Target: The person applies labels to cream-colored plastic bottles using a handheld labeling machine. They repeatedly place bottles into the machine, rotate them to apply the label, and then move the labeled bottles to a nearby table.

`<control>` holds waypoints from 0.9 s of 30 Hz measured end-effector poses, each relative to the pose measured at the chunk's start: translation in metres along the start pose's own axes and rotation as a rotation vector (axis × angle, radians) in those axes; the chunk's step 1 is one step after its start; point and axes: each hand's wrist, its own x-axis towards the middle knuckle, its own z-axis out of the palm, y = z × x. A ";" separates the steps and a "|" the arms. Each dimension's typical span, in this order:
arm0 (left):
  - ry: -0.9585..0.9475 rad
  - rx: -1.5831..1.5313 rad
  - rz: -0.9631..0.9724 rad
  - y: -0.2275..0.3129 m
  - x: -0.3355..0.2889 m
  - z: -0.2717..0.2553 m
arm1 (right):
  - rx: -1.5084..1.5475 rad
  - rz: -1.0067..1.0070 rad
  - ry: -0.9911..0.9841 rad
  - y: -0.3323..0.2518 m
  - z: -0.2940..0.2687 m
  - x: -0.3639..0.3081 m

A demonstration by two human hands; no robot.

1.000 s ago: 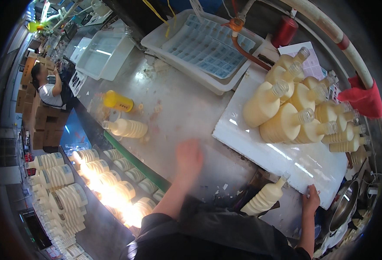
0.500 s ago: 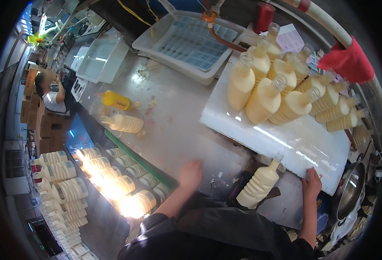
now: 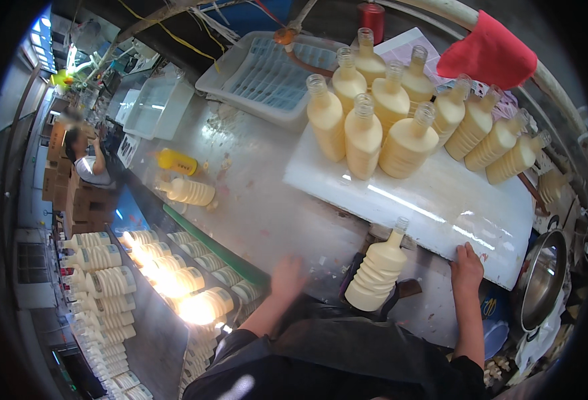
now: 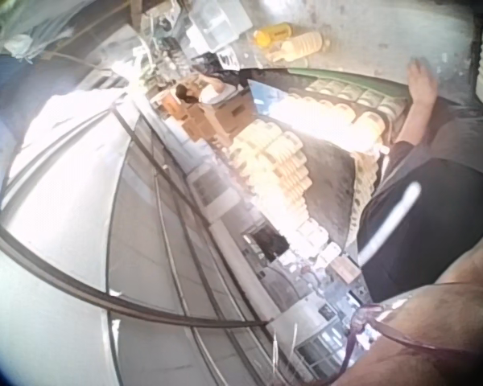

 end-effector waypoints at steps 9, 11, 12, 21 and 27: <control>0.131 -0.034 -0.108 0.019 -0.037 0.000 | 0.084 -0.026 -0.064 0.003 -0.016 0.002; 0.041 -0.024 -0.222 0.012 -0.052 0.008 | 0.105 -0.034 -0.059 0.003 -0.015 0.000; 0.132 -0.050 -0.182 0.009 -0.058 0.012 | 0.110 -0.045 -0.046 0.003 -0.014 0.000; 0.140 -0.204 -0.087 -0.009 -0.060 0.034 | 0.112 -0.037 -0.028 0.002 -0.010 0.001; 0.117 -0.105 -0.061 -0.030 -0.036 0.027 | 0.096 0.003 0.030 0.000 0.002 -0.003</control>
